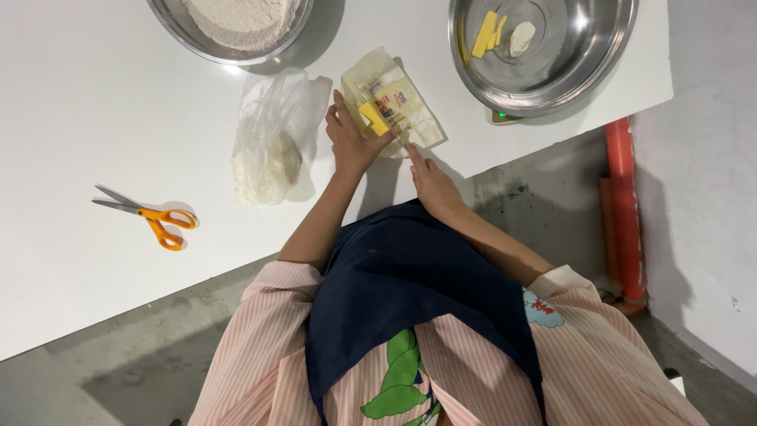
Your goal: The recorder is weighing pieces of butter into a metal bowl using a digital scale in a bakery kitchen.
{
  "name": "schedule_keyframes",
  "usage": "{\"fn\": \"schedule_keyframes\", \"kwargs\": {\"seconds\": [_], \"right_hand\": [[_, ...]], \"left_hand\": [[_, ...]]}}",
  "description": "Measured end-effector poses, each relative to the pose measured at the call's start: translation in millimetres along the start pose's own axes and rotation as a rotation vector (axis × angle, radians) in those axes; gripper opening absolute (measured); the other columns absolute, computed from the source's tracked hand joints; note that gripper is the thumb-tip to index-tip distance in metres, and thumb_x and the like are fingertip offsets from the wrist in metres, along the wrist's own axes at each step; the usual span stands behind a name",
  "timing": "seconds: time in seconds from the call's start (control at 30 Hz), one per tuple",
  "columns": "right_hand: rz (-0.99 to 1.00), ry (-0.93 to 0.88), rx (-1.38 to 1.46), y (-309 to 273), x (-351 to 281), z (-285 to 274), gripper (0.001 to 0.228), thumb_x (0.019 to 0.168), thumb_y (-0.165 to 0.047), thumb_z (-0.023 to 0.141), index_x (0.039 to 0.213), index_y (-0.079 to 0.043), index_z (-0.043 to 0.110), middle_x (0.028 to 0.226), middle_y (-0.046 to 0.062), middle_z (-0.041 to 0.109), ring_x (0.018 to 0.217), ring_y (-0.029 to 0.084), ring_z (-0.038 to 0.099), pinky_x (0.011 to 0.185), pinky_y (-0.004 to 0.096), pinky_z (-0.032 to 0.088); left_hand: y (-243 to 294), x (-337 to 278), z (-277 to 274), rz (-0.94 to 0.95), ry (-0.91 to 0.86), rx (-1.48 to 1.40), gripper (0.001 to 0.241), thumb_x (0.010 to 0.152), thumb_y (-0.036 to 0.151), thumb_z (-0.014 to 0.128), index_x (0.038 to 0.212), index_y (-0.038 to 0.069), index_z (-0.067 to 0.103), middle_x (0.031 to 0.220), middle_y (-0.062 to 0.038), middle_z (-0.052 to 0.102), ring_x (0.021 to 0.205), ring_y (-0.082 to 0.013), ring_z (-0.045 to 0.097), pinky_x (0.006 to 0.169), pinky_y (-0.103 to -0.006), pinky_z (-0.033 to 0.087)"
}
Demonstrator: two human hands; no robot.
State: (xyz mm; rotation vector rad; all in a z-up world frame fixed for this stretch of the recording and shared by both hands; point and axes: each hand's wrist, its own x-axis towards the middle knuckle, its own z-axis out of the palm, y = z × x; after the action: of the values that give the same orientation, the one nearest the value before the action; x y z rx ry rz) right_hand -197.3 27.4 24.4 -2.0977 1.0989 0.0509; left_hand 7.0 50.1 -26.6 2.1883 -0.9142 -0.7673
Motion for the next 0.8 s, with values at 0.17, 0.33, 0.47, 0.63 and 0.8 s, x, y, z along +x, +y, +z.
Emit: {"fn": "schedule_keyframes", "kwargs": {"seconds": [0.17, 0.33, 0.47, 0.63, 0.8], "right_hand": [[0.0, -0.035, 0.026, -0.4, 0.5, 0.5, 0.054, 0.11, -0.022, 0.042, 0.16, -0.019, 0.025, 0.108, 0.032, 0.064, 0.089, 0.051, 0.066, 0.078, 0.056, 0.053], [0.011, -0.061, 0.046, 0.4, 2.8, -1.1, 0.055, 0.11, -0.023, 0.041, 0.162, -0.019, 0.023, 0.107, 0.032, 0.065, 0.089, 0.051, 0.066, 0.079, 0.056, 0.053], [-0.003, -0.042, 0.09, 7.5, 7.2, 2.2, 0.056, 0.11, -0.024, 0.042, 0.163, -0.02, 0.023, 0.104, 0.032, 0.066, 0.089, 0.052, 0.066, 0.08, 0.056, 0.052], [-0.002, -0.046, 0.144, 13.0, 10.0, 6.8, 0.056, 0.11, -0.023, 0.043, 0.163, -0.021, 0.024, 0.102, 0.033, 0.067, 0.091, 0.051, 0.066, 0.082, 0.056, 0.052], [-0.047, -0.018, 0.16, 27.9, 16.2, 19.7, 0.058, 0.109, -0.02, 0.044, 0.164, -0.021, 0.023, 0.109, 0.033, 0.068, 0.096, 0.051, 0.066, 0.083, 0.055, 0.051]], "left_hand": [[-8.2, 3.0, 3.7, 0.027, -0.003, 0.003, 0.147, 0.062, 0.053, 0.099, 0.161, 0.005, 0.002, 0.15, -0.033, 0.024, 0.134, -0.0496, 0.036, 0.103, -0.0563, 0.045], [-6.3, 5.3, 7.4, 0.01, -0.012, 0.032, 0.147, 0.061, 0.052, 0.1, 0.16, 0.005, 0.003, 0.15, -0.035, 0.024, 0.134, -0.0508, 0.035, 0.105, -0.0574, 0.042], [-2.3, 6.2, 8.7, 0.037, 0.021, 0.029, 0.145, 0.061, 0.052, 0.099, 0.16, 0.002, 0.005, 0.151, -0.035, 0.026, 0.135, -0.0501, 0.034, 0.108, -0.0561, 0.039], [-7.6, 7.5, 15.4, 0.089, 0.05, 0.074, 0.148, 0.061, 0.053, 0.1, 0.159, -0.003, 0.004, 0.148, -0.037, 0.027, 0.136, -0.0503, 0.032, 0.111, -0.0557, 0.035], [-0.8, 7.8, 14.3, 0.073, 0.066, 0.119, 0.146, 0.062, 0.053, 0.1, 0.159, -0.002, 0.005, 0.149, -0.038, 0.026, 0.134, -0.0505, 0.033, 0.11, -0.0543, 0.038]]}}
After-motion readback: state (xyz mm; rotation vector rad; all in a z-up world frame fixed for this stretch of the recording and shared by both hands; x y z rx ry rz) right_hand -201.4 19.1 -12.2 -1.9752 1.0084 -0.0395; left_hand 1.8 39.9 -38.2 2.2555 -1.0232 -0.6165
